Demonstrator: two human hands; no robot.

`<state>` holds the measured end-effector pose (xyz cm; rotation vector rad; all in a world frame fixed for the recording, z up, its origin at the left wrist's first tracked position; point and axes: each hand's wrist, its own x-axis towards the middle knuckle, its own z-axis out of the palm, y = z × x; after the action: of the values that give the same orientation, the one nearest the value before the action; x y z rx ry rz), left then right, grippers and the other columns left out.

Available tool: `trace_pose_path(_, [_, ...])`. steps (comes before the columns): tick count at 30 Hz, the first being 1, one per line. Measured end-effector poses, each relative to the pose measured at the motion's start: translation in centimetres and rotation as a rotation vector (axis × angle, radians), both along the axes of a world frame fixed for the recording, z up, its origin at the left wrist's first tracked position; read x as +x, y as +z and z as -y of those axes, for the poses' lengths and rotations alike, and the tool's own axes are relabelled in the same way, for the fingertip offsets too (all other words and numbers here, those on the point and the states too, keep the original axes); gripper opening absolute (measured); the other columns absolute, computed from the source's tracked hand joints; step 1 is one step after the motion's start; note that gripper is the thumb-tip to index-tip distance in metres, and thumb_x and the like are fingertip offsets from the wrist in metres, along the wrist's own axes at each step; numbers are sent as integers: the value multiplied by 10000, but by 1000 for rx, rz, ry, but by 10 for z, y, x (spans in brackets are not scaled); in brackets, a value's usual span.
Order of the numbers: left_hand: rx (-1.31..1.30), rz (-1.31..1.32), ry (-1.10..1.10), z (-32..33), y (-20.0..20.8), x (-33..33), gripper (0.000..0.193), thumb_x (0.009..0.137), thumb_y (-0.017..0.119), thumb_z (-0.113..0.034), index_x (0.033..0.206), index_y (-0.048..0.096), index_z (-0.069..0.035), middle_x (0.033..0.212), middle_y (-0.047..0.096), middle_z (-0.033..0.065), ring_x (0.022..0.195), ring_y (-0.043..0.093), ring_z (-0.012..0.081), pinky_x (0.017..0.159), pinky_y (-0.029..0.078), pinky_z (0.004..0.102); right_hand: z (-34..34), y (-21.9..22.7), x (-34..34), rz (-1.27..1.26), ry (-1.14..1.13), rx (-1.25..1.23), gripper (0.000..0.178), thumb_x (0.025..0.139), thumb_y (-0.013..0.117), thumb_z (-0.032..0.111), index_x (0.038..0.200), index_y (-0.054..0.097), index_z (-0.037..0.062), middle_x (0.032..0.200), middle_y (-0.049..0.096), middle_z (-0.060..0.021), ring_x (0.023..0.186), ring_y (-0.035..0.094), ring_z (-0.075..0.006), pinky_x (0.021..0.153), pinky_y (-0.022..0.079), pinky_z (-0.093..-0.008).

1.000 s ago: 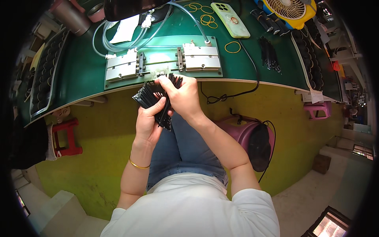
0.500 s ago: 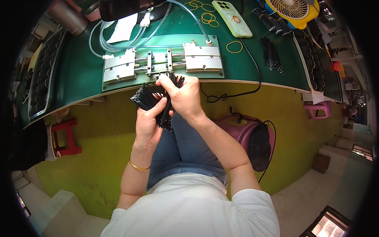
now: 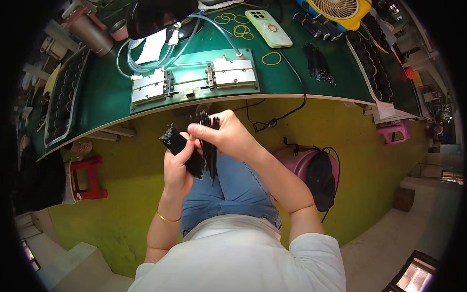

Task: Manually assembling and organizing small electronic cable bundles at a factory workstation.

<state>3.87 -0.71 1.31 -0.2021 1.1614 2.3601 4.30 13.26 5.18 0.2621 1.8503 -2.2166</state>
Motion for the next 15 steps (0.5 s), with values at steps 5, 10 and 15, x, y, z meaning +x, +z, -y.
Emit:
trace_pose_path(5, [421, 124, -256, 24, 1, 2, 138, 846, 516, -90, 938, 547, 9, 553, 477, -6, 415, 414, 51, 377, 317, 194, -1, 15, 34, -179, 153, 77, 169, 781, 622, 145, 682, 640, 8, 533, 537, 27, 448, 420, -24, 399, 316, -194])
trace_pose_path(10, [-83, -84, -356, 25, 36, 9, 142, 831, 507, -46, 944, 548, 29, 492, 395, -51, 369, 324, 17, 333, 223, 189, -1, 12, 52, -138, 271, 318, 147, 762, 624, 140, 692, 647, 13, 499, 504, 3, 453, 390, -35, 417, 317, -218])
trace_pose_path(15, [-308, -320, -366, 22, 42, 10, 124, 762, 569, 26, 885, 575, 41, 499, 409, -46, 385, 323, 8, 337, 209, 174, 2, 12, 54, -171, 277, 321, 169, 750, 610, 158, 690, 635, 2, 459, 454, -41, 444, 358, -54, 414, 321, -243])
